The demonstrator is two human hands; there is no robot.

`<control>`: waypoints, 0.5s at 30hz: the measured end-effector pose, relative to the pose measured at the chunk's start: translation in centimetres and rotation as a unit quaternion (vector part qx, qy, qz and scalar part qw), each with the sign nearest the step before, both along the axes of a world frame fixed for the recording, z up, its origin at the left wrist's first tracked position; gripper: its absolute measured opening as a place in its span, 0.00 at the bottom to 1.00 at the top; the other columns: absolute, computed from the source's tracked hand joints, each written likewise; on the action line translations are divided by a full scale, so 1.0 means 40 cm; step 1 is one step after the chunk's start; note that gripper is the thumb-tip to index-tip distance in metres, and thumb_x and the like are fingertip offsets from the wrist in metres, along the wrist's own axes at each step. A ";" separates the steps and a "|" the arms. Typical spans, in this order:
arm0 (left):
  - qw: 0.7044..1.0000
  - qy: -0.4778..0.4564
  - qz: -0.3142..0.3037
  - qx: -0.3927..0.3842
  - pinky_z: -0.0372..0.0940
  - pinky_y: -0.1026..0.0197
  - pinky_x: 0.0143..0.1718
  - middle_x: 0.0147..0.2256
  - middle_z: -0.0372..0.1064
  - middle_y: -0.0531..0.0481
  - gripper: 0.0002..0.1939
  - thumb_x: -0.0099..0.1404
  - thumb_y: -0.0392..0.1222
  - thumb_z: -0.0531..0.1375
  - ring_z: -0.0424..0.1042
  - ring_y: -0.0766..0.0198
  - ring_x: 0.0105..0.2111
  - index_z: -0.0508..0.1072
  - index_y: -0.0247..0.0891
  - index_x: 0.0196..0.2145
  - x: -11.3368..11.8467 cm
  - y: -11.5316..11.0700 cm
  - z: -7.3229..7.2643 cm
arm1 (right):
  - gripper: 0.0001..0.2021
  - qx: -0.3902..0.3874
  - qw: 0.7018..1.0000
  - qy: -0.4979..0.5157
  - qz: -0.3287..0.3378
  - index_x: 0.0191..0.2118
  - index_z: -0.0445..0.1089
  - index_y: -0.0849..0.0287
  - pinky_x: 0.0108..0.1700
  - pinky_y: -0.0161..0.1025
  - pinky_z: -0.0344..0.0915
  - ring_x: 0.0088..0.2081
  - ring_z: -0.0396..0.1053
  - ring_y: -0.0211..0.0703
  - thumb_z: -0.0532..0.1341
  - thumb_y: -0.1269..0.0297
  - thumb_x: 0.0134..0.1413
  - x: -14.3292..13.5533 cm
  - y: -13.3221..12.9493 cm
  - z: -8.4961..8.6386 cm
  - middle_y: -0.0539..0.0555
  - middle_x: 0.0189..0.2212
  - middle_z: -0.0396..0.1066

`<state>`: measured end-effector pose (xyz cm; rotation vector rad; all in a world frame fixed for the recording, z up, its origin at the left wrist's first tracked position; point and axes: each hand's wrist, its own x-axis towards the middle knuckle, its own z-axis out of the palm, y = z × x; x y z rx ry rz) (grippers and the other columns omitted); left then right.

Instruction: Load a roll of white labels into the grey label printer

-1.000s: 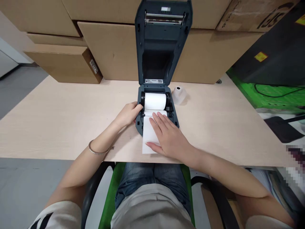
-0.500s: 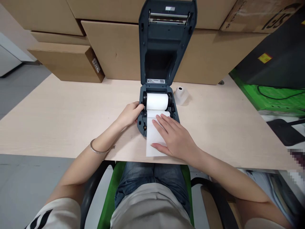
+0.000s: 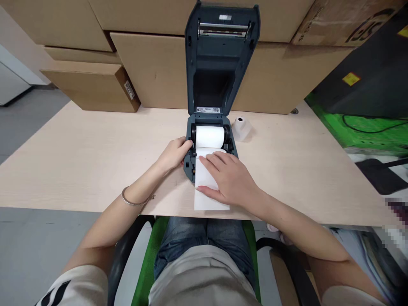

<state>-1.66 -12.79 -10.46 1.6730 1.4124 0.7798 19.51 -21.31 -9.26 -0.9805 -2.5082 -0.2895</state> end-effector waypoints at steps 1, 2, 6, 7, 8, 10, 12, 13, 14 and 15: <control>1.000 -0.001 -0.002 -0.001 0.59 0.62 0.29 0.25 0.67 0.52 0.15 0.67 0.51 0.53 0.65 0.62 0.28 0.64 0.40 0.28 -0.002 -0.001 -0.001 | 0.36 0.015 1.000 0.001 -0.003 0.60 0.73 0.76 0.53 0.55 0.75 0.55 0.75 0.63 0.51 0.42 0.73 0.000 -0.007 -0.004 0.68 0.54 0.78; 1.000 0.000 -0.004 -0.002 0.60 0.62 0.28 0.25 0.67 0.52 0.15 0.68 0.52 0.53 0.66 0.62 0.28 0.65 0.40 0.28 -0.003 -0.002 -0.002 | 0.36 0.032 0.999 0.000 -0.006 0.61 0.73 0.76 0.55 0.55 0.75 0.56 0.75 0.63 0.52 0.42 0.73 0.003 -0.016 -0.008 0.68 0.56 0.78; 1.000 -0.009 -0.013 -0.024 0.60 0.63 0.25 0.23 0.65 0.54 0.18 0.70 0.56 0.55 0.65 0.64 0.24 0.65 0.40 0.29 -0.011 -0.005 -0.002 | 0.33 0.075 0.997 0.000 -0.005 0.60 0.73 0.77 0.61 0.56 0.73 0.60 0.74 0.63 0.56 0.46 0.72 0.029 -0.061 -0.021 0.68 0.59 0.76; 0.999 -0.017 -0.012 -0.036 0.59 0.63 0.24 0.23 0.64 0.54 0.19 0.70 0.57 0.55 0.65 0.65 0.23 0.64 0.41 0.29 -0.012 -0.005 -0.001 | 0.31 0.076 0.997 0.009 0.000 0.59 0.73 0.76 0.61 0.56 0.73 0.59 0.75 0.62 0.57 0.47 0.72 0.040 -0.070 -0.024 0.67 0.59 0.77; 0.998 -0.027 -0.012 -0.053 0.59 0.63 0.23 0.22 0.63 0.54 0.19 0.71 0.57 0.54 0.64 0.65 0.22 0.63 0.41 0.29 -0.014 -0.003 0.000 | 0.29 0.070 0.997 0.025 0.005 0.58 0.74 0.75 0.61 0.55 0.73 0.59 0.75 0.61 0.57 0.49 0.72 0.053 -0.076 -0.026 0.66 0.58 0.78; 0.995 -0.043 -0.014 -0.094 0.60 0.64 0.22 0.22 0.63 0.54 0.18 0.73 0.55 0.51 0.65 0.66 0.21 0.62 0.41 0.29 -0.018 0.003 0.005 | 0.23 0.049 0.996 0.078 0.016 0.56 0.75 0.68 0.62 0.55 0.73 0.57 0.77 0.57 0.58 0.53 0.71 0.079 -0.078 -0.031 0.63 0.54 0.80; 0.989 -0.049 -0.028 -0.140 0.62 0.64 0.22 0.23 0.64 0.53 0.16 0.73 0.51 0.49 0.66 0.65 0.22 0.62 0.41 0.29 -0.023 0.013 0.009 | 0.15 0.030 0.989 0.147 0.017 0.53 0.76 0.60 0.61 0.56 0.74 0.54 0.78 0.53 0.58 0.58 0.71 0.103 -0.065 -0.038 0.59 0.50 0.82; 0.985 -0.048 -0.040 -0.158 0.63 0.64 0.22 0.23 0.64 0.53 0.15 0.72 0.49 0.48 0.67 0.65 0.22 0.61 0.42 0.30 -0.027 0.018 0.011 | 0.12 0.022 0.984 0.179 0.009 0.51 0.76 0.57 0.60 0.55 0.74 0.53 0.79 0.52 0.59 0.61 0.70 0.114 -0.054 -0.043 0.57 0.48 0.82; 0.983 -0.047 -0.055 -0.171 0.63 0.65 0.22 0.23 0.65 0.52 0.14 0.72 0.49 0.49 0.67 0.65 0.22 0.61 0.42 0.30 -0.032 0.023 0.012 | 0.10 0.016 0.979 0.205 -0.005 0.49 0.76 0.55 0.60 0.55 0.74 0.52 0.79 0.51 0.59 0.63 0.70 0.123 -0.041 -0.048 0.56 0.47 0.82; 0.981 -0.046 -0.068 -0.178 0.64 0.65 0.22 0.23 0.65 0.52 0.13 0.72 0.49 0.50 0.68 0.65 0.22 0.62 0.42 0.31 -0.037 0.027 0.013 | 0.09 0.009 0.974 0.223 -0.024 0.48 0.76 0.55 0.60 0.56 0.73 0.52 0.79 0.50 0.59 0.64 0.70 0.130 -0.028 -0.053 0.56 0.47 0.82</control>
